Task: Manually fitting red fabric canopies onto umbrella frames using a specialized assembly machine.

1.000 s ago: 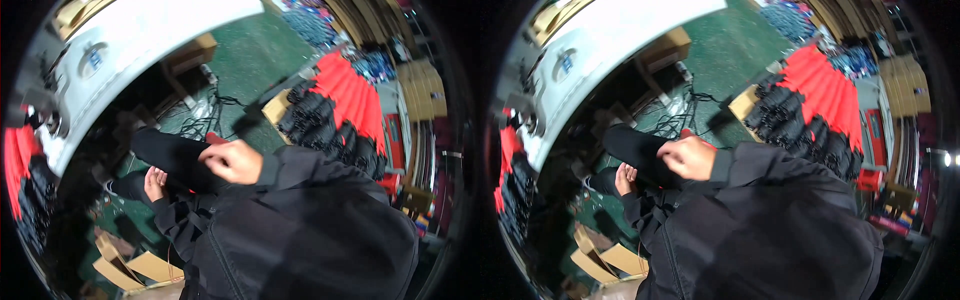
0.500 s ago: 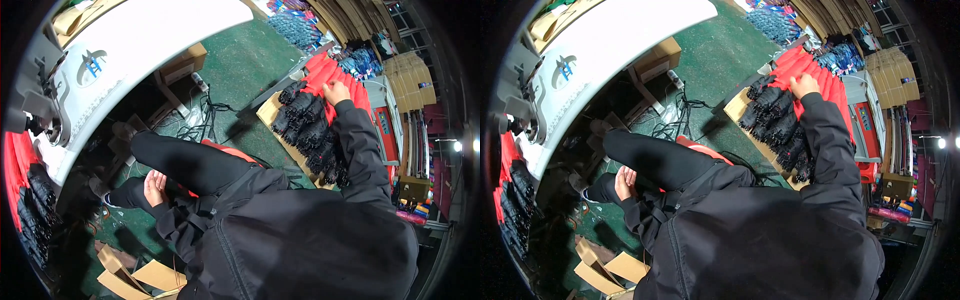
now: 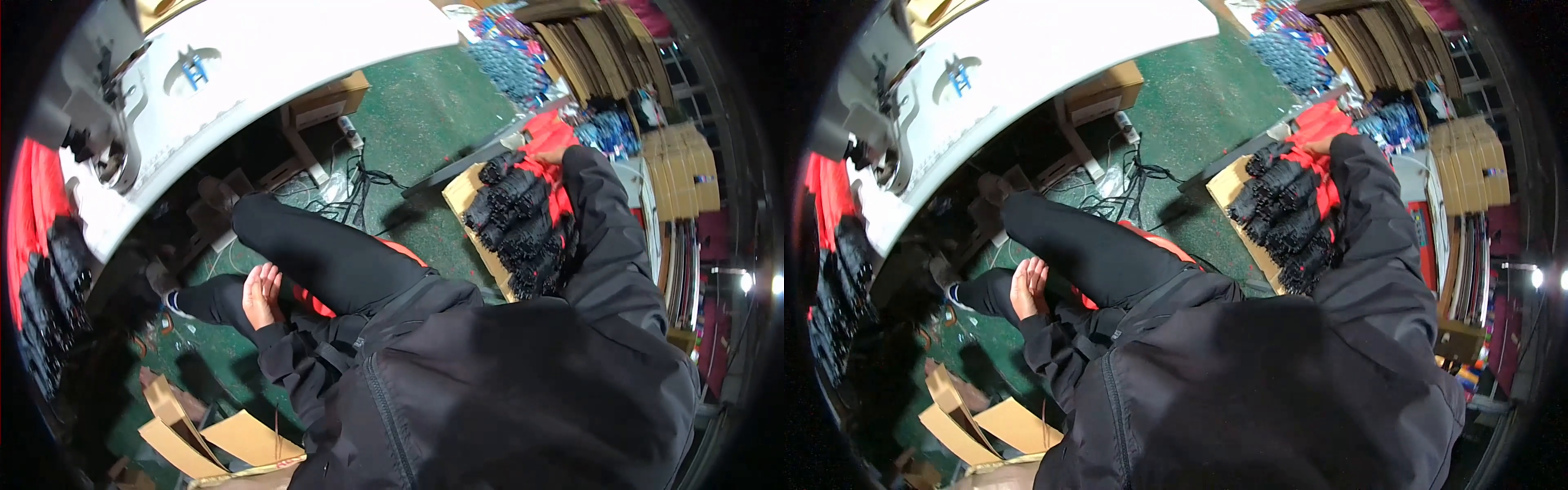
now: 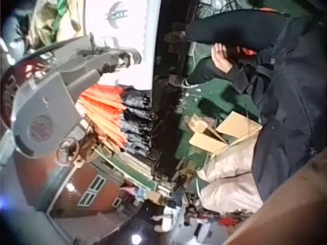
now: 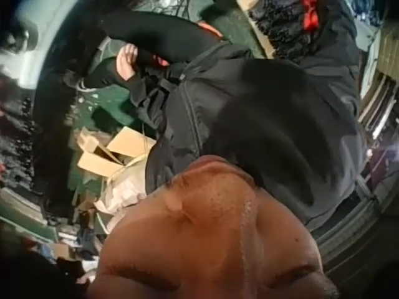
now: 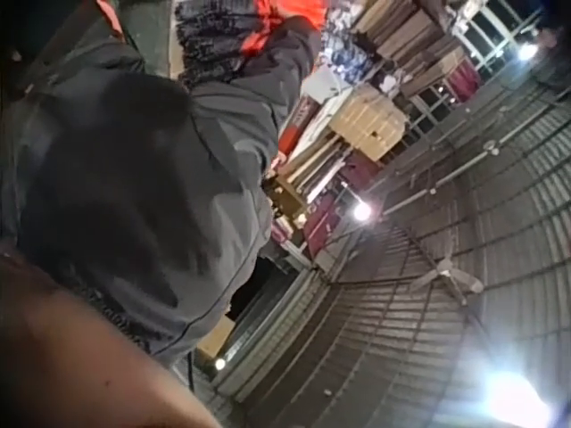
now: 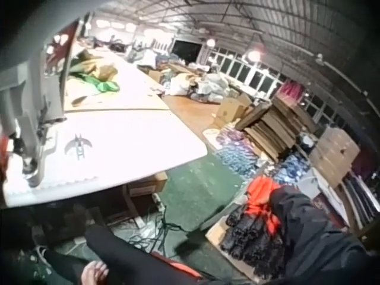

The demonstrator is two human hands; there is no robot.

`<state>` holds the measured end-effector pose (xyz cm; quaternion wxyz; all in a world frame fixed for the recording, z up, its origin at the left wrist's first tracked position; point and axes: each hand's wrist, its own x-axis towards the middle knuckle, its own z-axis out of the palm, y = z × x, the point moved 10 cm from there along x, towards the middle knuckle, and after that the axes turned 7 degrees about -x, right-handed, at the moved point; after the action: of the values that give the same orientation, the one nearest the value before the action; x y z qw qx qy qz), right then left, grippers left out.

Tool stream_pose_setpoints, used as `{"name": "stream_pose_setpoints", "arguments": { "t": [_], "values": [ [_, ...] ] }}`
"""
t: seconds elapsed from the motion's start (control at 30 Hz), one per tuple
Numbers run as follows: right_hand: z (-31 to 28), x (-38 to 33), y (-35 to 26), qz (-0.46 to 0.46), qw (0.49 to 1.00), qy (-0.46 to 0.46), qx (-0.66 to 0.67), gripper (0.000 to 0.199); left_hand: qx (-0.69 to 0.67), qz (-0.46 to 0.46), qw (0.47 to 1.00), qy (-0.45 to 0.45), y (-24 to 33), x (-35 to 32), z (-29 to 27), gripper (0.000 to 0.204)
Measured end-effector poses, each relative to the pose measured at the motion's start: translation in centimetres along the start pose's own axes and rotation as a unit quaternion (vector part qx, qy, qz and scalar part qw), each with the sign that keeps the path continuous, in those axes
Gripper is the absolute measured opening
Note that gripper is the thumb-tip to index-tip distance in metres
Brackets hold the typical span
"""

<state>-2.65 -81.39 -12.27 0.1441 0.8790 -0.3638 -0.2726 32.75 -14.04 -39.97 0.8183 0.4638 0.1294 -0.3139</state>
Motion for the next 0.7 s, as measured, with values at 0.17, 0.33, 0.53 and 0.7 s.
{"name": "stream_pose_setpoints", "arguments": {
  "t": [0.17, 0.33, 0.53, 0.7],
  "values": [
    [-4.1, 2.0, -7.5, -0.162, 0.985, 0.044, -0.044, 0.052, -0.033, 0.042, 0.998, -0.017, 0.8, -0.8, 0.6, 0.05],
    [0.3, 0.4, 12.1, -0.061, 0.985, -0.001, 0.162, 0.079, -0.172, 0.041, 0.983, -0.053, -3.2, 1.6, 5.0, 0.034],
    [10.6, -3.6, 0.1, 0.186, 0.709, -0.398, 0.552, 0.05, -0.128, 0.06, 0.988, 0.067, -0.1, -2.7, -0.6, 0.028],
    [12.7, -2.2, 1.3, 0.238, 0.733, -0.399, 0.498, 0.057, -0.149, 0.074, 0.983, 0.074, 0.4, -3.3, -1.7, 0.027]
  ]
}}
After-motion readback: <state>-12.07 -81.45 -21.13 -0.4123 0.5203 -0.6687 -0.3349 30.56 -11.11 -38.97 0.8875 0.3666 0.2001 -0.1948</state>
